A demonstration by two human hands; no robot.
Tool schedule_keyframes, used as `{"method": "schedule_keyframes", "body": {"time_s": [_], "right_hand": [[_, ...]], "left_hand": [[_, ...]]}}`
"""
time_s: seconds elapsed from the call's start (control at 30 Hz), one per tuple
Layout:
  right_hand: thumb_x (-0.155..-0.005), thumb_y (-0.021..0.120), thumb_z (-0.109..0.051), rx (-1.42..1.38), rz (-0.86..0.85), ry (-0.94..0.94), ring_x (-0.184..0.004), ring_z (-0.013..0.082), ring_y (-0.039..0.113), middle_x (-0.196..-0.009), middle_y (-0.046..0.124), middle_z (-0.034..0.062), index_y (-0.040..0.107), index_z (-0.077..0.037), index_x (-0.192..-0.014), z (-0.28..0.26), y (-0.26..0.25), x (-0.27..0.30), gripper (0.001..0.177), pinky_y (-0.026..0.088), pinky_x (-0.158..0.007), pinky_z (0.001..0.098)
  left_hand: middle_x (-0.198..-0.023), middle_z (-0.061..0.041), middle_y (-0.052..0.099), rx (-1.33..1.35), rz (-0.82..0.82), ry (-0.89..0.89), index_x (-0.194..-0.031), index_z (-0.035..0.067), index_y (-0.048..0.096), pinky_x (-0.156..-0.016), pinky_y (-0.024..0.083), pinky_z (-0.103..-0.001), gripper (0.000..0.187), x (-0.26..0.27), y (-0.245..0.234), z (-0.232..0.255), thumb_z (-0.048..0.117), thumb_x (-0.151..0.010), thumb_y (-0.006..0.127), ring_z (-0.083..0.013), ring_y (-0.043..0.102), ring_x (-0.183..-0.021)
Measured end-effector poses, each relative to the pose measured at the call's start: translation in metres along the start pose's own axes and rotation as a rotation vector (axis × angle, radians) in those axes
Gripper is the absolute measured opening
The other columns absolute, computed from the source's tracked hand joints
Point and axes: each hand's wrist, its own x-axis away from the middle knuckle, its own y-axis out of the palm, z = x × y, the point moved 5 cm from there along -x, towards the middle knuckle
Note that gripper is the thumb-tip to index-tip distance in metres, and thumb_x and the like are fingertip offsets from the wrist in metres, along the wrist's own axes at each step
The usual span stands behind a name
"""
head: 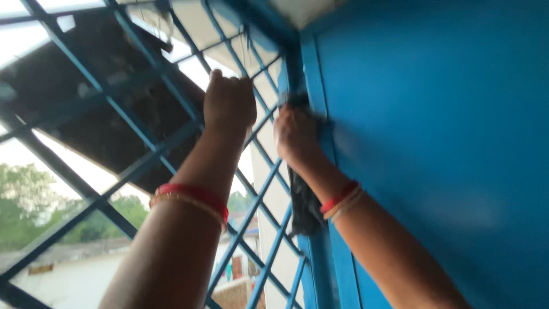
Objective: The person wipes a blue painted surface and a metal window grille with a dark cloth. They dip the cloth into a small orange bucket of water and continue wiping the surfaces.
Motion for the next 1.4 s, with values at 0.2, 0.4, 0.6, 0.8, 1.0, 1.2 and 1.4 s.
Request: {"method": "schedule_keyframes", "body": {"time_s": [0.2, 0.4, 0.6, 0.8, 1.0, 1.2, 1.4], "right_hand": [[-0.093, 0.061, -0.02, 0.034, -0.215, -0.081, -0.081, 0.0315, 0.077, -0.088, 0.075, 0.0207, 0.069, -0.002, -0.101, -0.002, -0.029, 0.055, 0.022, 0.061, -0.075, 0.0402], [-0.094, 0.061, -0.031, -0.077, -0.135, 0.06, -0.081, 0.0368, 0.074, -0.088, 0.073, 0.0225, 0.074, -0.005, -0.089, 0.012, -0.079, 0.026, 0.029, 0.059, -0.077, 0.047], [-0.097, 0.063, -0.035, -0.167, 0.404, 0.049, -0.077, 0.0411, 0.071, -0.082, 0.072, 0.0212, 0.067, -0.008, -0.093, 0.003, -0.117, -0.055, 0.028, 0.058, -0.069, 0.0509], [-0.092, 0.064, -0.035, -0.366, 0.566, -0.26, -0.102, 0.0411, 0.065, -0.112, 0.067, 0.0232, 0.069, -0.01, -0.113, -0.045, -0.068, -0.159, 0.033, 0.049, -0.087, 0.0562], [-0.099, 0.061, -0.028, -0.865, 0.538, -0.45, -0.112, 0.0443, 0.062, -0.123, 0.061, 0.0281, 0.05, 0.0, -0.136, -0.053, 0.015, -0.217, 0.048, 0.049, -0.096, 0.0487], [-0.107, 0.054, -0.016, -0.708, 0.606, -0.506, -0.11, 0.043, 0.065, -0.123, 0.064, 0.0272, 0.05, -0.001, -0.138, -0.022, 0.034, -0.204, 0.035, 0.052, -0.096, 0.0477], [-0.094, 0.058, -0.018, -0.593, 0.389, -0.119, -0.091, 0.0473, 0.064, -0.102, 0.066, 0.031, 0.055, 0.002, -0.125, 0.006, 0.052, -0.211, 0.037, 0.051, -0.078, 0.0536]], "left_hand": [[-0.081, -0.009, 0.072, 0.06, -0.067, -0.006, -0.098, 0.005, 0.071, -0.093, 0.044, -0.037, 0.026, 0.003, -0.02, -0.01, 0.032, -0.096, 0.073, -0.0172, 0.065, -0.073], [-0.102, -0.008, 0.073, -0.076, -0.228, 0.116, -0.117, 0.009, 0.071, -0.109, 0.041, -0.04, 0.041, 0.001, -0.021, -0.013, 0.041, -0.092, 0.075, -0.0192, 0.07, -0.099], [-0.125, -0.01, 0.064, -0.063, -0.102, 0.163, -0.136, 0.017, 0.056, -0.118, 0.018, -0.052, 0.067, 0.008, -0.033, -0.036, 0.062, -0.086, 0.059, -0.0289, 0.045, -0.134], [-0.108, -0.008, 0.08, -0.141, -0.378, 0.201, -0.134, 0.013, 0.065, -0.107, 0.04, -0.042, 0.055, 0.008, -0.038, -0.039, 0.052, -0.096, 0.056, -0.0229, 0.072, -0.111], [-0.113, 0.0, 0.072, -0.256, -0.241, 0.244, -0.117, 0.02, 0.073, -0.105, 0.037, -0.04, 0.041, 0.008, -0.023, -0.029, 0.043, -0.082, 0.07, -0.0198, 0.061, -0.119], [-0.115, -0.004, 0.073, -0.181, -0.25, 0.222, -0.135, 0.014, 0.057, -0.102, 0.038, -0.044, 0.064, 0.003, -0.009, -0.02, 0.051, -0.084, 0.066, -0.0239, 0.065, -0.116], [-0.11, -0.009, 0.073, -0.217, -0.198, 0.197, -0.136, 0.01, 0.057, -0.102, 0.038, -0.041, 0.074, 0.008, -0.01, -0.02, 0.058, -0.081, 0.068, -0.0266, 0.064, -0.116]]}}
